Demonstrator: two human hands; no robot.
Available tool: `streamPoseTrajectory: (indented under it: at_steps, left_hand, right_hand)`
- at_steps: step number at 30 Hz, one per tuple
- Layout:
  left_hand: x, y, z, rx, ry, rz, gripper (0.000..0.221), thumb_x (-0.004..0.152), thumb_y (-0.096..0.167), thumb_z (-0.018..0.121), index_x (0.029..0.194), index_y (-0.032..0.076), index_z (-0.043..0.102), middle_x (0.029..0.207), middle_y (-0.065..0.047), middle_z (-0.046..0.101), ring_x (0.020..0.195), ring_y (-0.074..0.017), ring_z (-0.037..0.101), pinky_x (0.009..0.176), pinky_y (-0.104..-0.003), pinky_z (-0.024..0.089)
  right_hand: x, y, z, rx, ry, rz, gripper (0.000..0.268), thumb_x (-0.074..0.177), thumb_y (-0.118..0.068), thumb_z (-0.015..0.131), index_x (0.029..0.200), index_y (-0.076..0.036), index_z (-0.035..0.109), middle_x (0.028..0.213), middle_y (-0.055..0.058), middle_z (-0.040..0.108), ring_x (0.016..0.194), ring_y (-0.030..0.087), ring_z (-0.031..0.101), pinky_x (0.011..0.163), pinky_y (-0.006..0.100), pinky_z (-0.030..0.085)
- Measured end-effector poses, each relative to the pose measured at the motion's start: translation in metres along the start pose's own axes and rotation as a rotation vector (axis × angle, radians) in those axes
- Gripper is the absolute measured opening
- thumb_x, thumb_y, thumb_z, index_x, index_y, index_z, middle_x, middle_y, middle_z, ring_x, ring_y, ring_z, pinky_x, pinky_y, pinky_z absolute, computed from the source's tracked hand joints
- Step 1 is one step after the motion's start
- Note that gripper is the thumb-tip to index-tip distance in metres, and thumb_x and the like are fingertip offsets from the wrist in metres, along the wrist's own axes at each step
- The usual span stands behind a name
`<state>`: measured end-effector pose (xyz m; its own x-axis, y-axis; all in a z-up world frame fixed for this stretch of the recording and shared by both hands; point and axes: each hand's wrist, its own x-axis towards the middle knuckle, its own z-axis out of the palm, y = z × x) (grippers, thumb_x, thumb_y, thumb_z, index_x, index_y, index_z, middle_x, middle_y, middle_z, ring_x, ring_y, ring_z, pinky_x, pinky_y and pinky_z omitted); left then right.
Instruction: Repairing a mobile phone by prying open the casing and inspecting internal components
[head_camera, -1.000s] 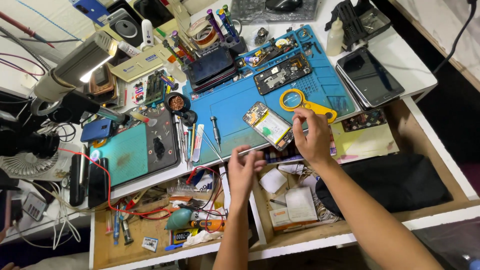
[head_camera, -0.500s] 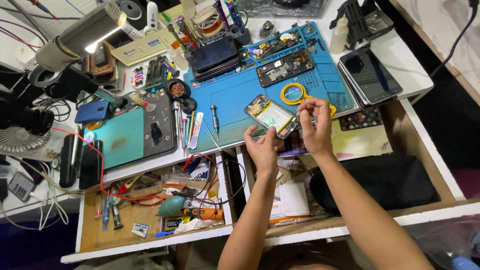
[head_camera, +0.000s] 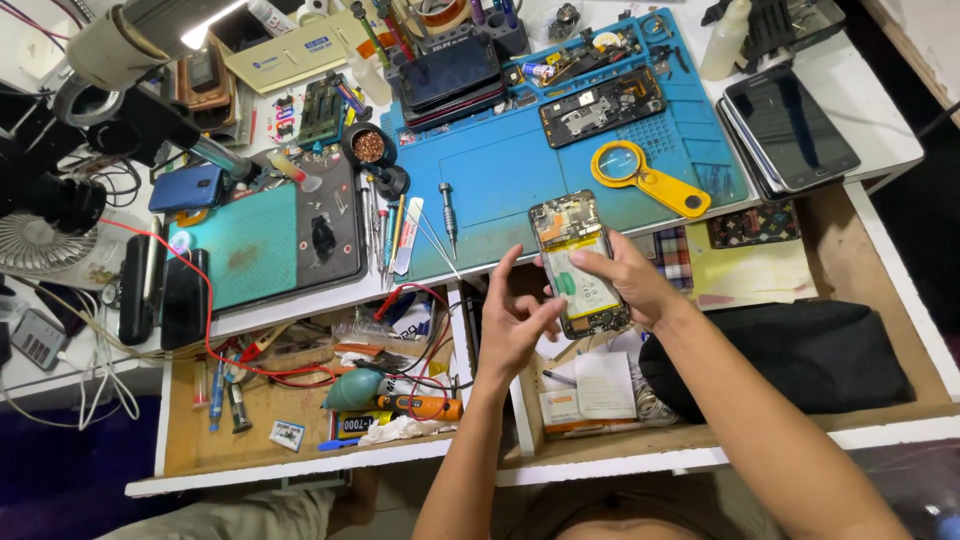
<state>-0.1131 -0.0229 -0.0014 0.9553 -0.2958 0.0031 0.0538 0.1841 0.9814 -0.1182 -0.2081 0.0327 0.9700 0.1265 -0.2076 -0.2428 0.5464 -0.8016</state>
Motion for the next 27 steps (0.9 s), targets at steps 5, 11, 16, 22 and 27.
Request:
streamPoseTrajectory:
  at_steps: [5, 11, 16, 22, 27]
  left_hand:
    - [0.048, 0.003, -0.004, -0.126, 0.01, -0.046, 0.065, 0.097, 0.034, 0.068, 0.152, 0.007, 0.047, 0.113, -0.017, 0.062, 0.103, -0.0268, 0.062, 0.084, -0.044, 0.057]
    - [0.082, -0.031, 0.007, -0.309, -0.008, -0.107, 0.045, 0.094, 0.02, 0.075, 0.135, 0.002, 0.066, 0.123, -0.014, 0.071, 0.104, -0.0239, 0.072, 0.086, -0.037, 0.063]
    - [0.083, -0.032, 0.003, -0.301, 0.092, -0.155, 0.043, 0.086, 0.016, 0.084, 0.125, 0.003, 0.073, 0.109, -0.011, 0.076, 0.092, -0.0188, 0.073, 0.079, -0.036, 0.065]
    - [0.082, -0.033, -0.004, -0.288, 0.091, -0.142, 0.042, 0.087, 0.017, 0.084, 0.126, 0.003, 0.073, 0.107, -0.011, 0.076, 0.091, -0.0139, 0.07, 0.079, -0.035, 0.064]
    - [0.082, -0.026, 0.0, -0.214, 0.105, -0.104, 0.04, 0.088, 0.018, 0.082, 0.125, 0.006, 0.074, 0.095, -0.003, 0.076, 0.085, -0.006, 0.067, 0.077, -0.028, 0.063]
  right_hand:
    - [-0.001, -0.005, 0.008, -0.153, 0.061, -0.205, 0.035, 0.096, -0.016, 0.064, 0.127, -0.003, 0.051, 0.107, 0.016, 0.067, 0.1, 0.026, 0.07, 0.092, 0.046, 0.058]
    - [0.019, 0.012, -0.016, -0.23, 0.117, -0.254, 0.041, 0.096, -0.019, 0.066, 0.132, -0.005, 0.051, 0.111, 0.017, 0.067, 0.104, 0.029, 0.069, 0.099, 0.05, 0.054]
    - [0.03, 0.028, -0.021, -0.281, 0.11, -0.192, 0.05, 0.095, -0.023, 0.067, 0.139, -0.005, 0.049, 0.113, 0.02, 0.067, 0.106, 0.033, 0.07, 0.1, 0.055, 0.052]
    - [0.036, 0.034, -0.017, -0.241, 0.108, -0.224, 0.038, 0.096, -0.018, 0.063, 0.131, -0.005, 0.054, 0.109, 0.021, 0.071, 0.1, 0.033, 0.072, 0.098, 0.054, 0.054]
    - [0.038, 0.036, -0.017, -0.281, 0.125, -0.301, 0.037, 0.096, -0.016, 0.064, 0.13, -0.004, 0.053, 0.112, 0.019, 0.071, 0.102, 0.03, 0.07, 0.098, 0.052, 0.053]
